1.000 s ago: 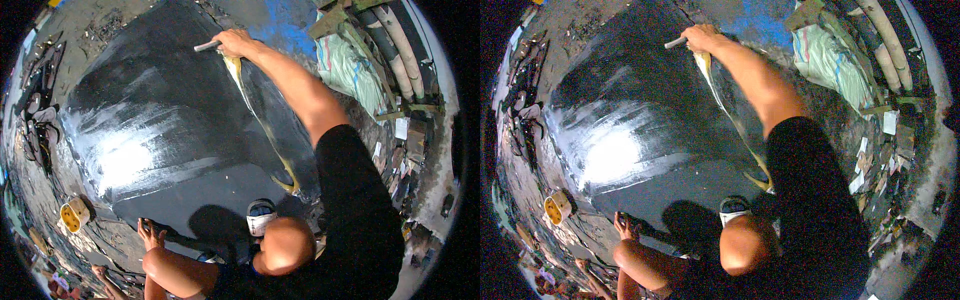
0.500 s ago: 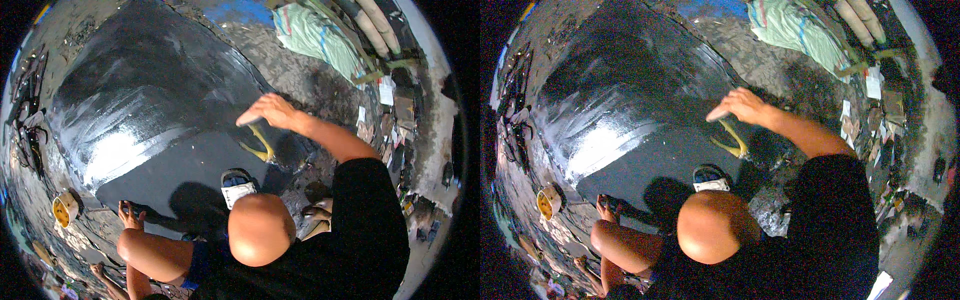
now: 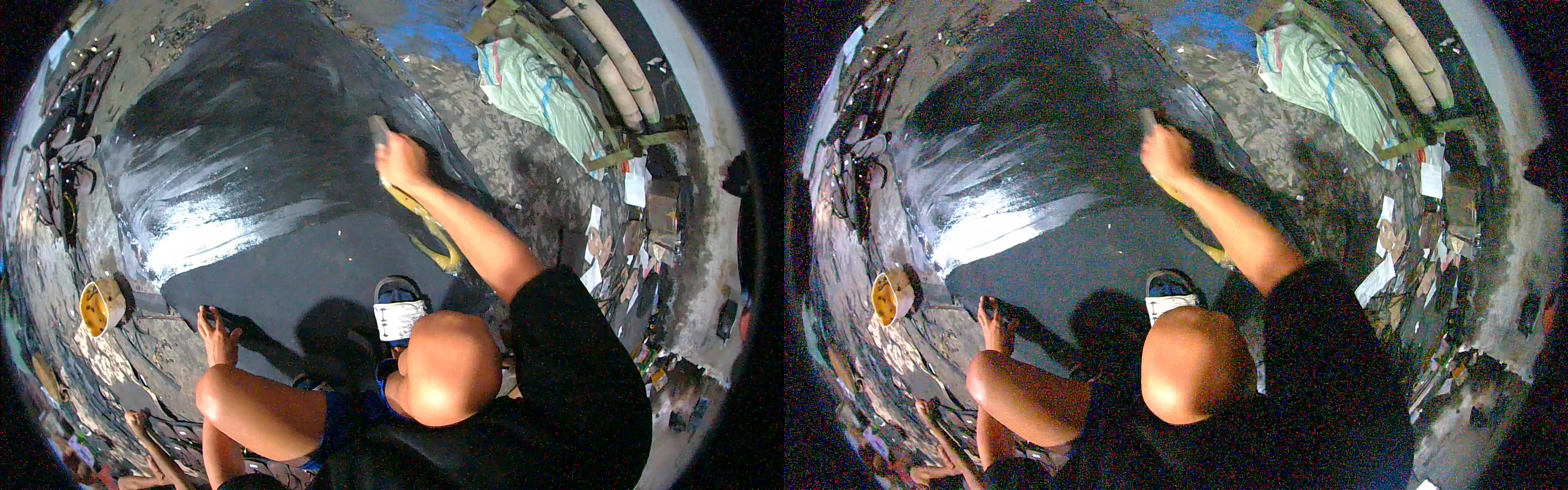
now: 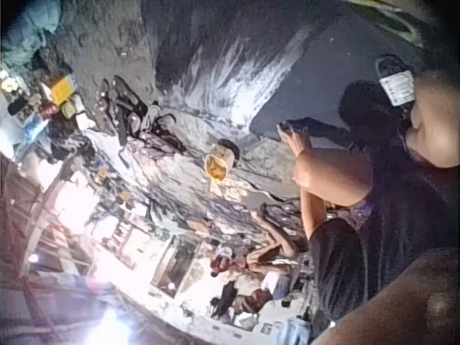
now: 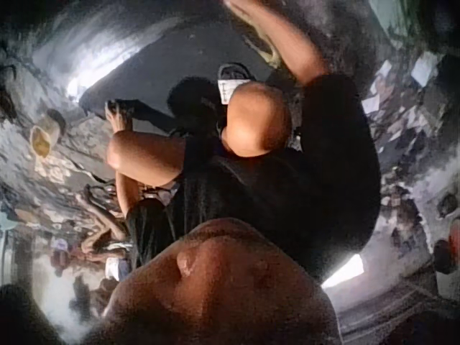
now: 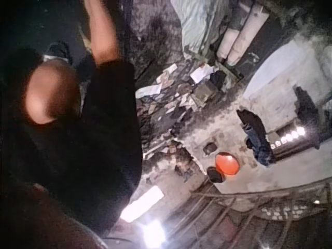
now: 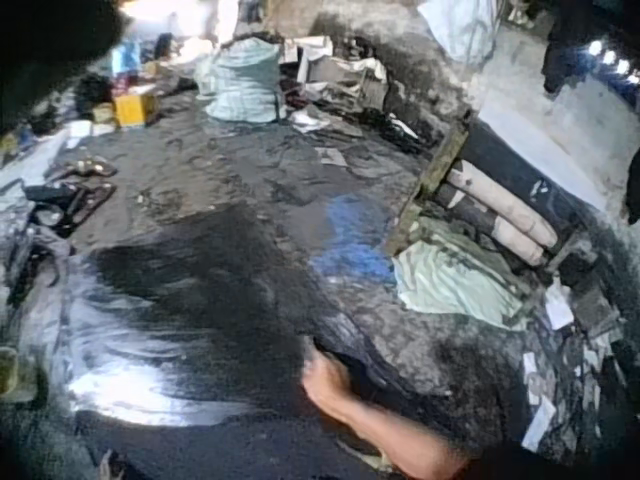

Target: The person pours a yellow adhesive from a container onto a black rubber sheet and spreads it evenly using a scraper. The person then lifts the sheet and places it aside.

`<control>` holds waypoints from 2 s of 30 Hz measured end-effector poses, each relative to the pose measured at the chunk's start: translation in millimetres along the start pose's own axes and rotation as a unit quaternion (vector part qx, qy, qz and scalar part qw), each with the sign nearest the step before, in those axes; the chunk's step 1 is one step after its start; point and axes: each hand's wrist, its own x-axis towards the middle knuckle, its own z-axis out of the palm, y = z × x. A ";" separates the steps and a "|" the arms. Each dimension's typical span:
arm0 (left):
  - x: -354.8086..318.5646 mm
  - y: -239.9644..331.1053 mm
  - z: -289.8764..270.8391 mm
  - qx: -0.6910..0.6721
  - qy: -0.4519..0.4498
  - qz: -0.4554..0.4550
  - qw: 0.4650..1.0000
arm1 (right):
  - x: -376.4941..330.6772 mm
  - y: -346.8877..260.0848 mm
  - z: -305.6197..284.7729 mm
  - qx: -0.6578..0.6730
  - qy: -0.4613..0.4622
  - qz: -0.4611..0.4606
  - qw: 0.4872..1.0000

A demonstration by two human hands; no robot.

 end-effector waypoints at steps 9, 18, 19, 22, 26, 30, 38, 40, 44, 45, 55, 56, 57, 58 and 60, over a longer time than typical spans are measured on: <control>-0.7 0.6 -4.6 -0.036 0.021 0.028 0.999 | 16.2 22.2 -75.6 -0.101 -0.340 -0.357 0.864; 4.2 -1.5 2.8 -0.045 0.036 0.065 0.996 | -187.0 170.7 -182.9 -0.122 -0.325 -0.152 0.925; 7.2 1.4 1.2 -0.048 0.044 0.072 0.995 | -191.8 158.3 -182.1 -0.041 -0.214 -0.102 0.971; 3.2 5.9 0.4 -0.037 0.061 0.080 0.994 | -208.2 123.3 -172.4 -0.031 0.038 -0.006 0.999; -23.0 6.3 2.0 -0.058 0.077 0.093 0.991 | -270.0 165.1 -158.4 0.039 -0.040 0.125 0.991; -60.8 24.9 10.4 -0.112 0.095 0.093 0.985 | -256.3 181.8 -148.6 -0.067 0.037 0.206 0.976; -106.7 51.6 54.8 -0.134 0.178 0.040 0.974 | -193.2 51.5 -53.4 -0.107 0.003 0.149 0.983; -103.7 54.4 63.8 -0.151 0.217 0.038 0.964 | -155.7 4.6 -30.1 -0.081 -0.017 0.097 0.992; -102.7 51.8 67.8 -0.162 0.245 0.025 0.956 | -118.1 -86.8 19.9 -0.040 -0.079 0.013 0.996; -100.9 54.7 69.7 -0.162 0.244 0.022 0.956 | -115.8 -102.7 22.7 -0.070 -0.091 0.012 0.993; -103.6 36.1 81.0 -0.169 0.239 -0.015 0.956 | -122.2 -270.6 123.3 -0.017 -0.178 -0.114 0.977; -105.4 34.2 80.1 -0.180 0.237 -0.018 0.954 | -122.5 -290.2 132.2 -0.021 -0.186 -0.121 0.975; -104.7 35.9 82.7 -0.198 0.236 -0.011 0.951 | -121.8 -302.5 139.6 -0.022 -0.185 -0.128 0.974; -104.6 37.0 85.4 -0.208 0.235 -0.010 0.949 | -122.4 -315.0 147.9 -0.023 -0.183 -0.133 0.974; -104.4 37.4 88.4 -0.209 0.252 -0.015 0.945 | -123.6 -347.5 164.0 -0.015 -0.190 -0.167 0.967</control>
